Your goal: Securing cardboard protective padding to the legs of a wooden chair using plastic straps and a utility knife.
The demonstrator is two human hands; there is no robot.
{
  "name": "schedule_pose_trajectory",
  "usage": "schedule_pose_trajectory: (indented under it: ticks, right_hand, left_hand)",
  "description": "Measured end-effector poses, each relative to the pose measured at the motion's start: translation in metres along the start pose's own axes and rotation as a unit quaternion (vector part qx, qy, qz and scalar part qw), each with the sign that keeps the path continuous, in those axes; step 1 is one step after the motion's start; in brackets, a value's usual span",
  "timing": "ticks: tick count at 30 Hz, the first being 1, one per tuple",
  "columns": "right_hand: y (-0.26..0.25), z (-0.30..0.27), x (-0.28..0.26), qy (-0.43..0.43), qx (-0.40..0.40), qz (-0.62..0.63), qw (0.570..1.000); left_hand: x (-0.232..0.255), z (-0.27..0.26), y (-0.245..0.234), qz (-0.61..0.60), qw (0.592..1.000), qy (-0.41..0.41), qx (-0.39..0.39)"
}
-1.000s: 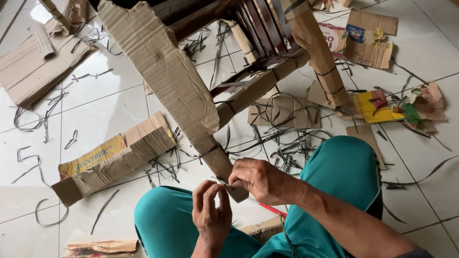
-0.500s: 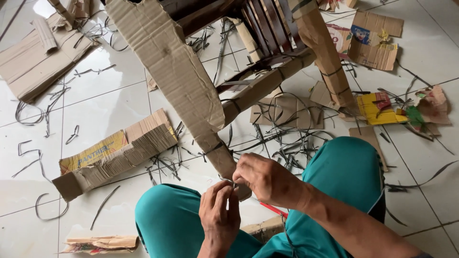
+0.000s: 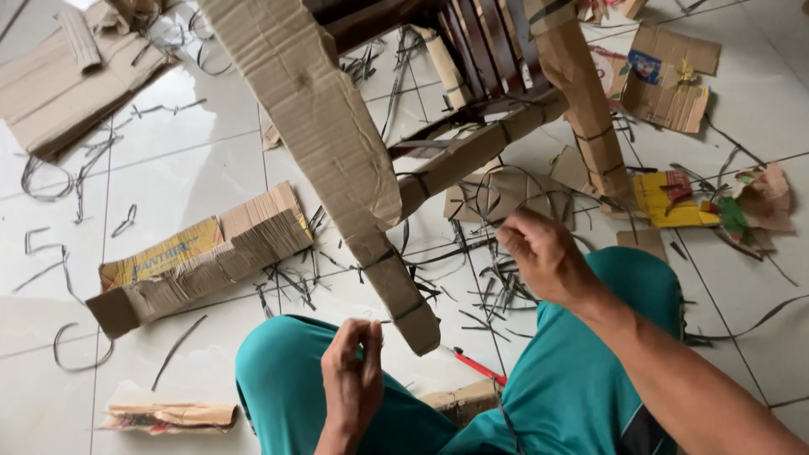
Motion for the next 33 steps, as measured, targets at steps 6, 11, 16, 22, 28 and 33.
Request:
schedule_pose_trajectory:
  ticks: [6,11,16,22,28,33]
  right_hand:
    - [0.056,-0.024,-0.039,0.096,-0.197,0.025,0.975]
    - [0.064,-0.023,-0.073,-0.098,-0.120,-0.069,0.985]
    - [0.084,-0.035,-0.103,-0.131,-0.125,0.060,0.982]
    - [0.107,-0.032,-0.153,-0.188,-0.068,0.035,0.979]
    - [0.084,-0.020,-0.110,-0.018,-0.135,0.172,0.976]
    - [0.101,-0.023,-0.115,0.092,-0.255,0.406,0.873]
  left_hand:
    - [0.015,-0.003,0.013,-0.105,0.994,-0.013,-0.004]
    - [0.013,-0.005,0.016,-0.159,0.985,-0.069,0.011]
    - [0.008,-0.005,0.021,-0.131,0.988,-0.087,0.010]
    - [-0.005,-0.006,0.016,-0.112,0.983,-0.142,-0.012]
    - [-0.010,-0.011,0.018,-0.228,0.945,-0.232,0.016]
    - [0.002,-0.013,0.022,-0.577,0.786,-0.221,0.002]
Point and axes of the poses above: each hand's wrist, its own z-axis towards the middle knuckle, its own y-axis out of the palm, x = y × z, the point moved 6 cm from there along z, towards the middle knuckle, and after that the axes turned 8 degrees about x, right-handed, at the moved point
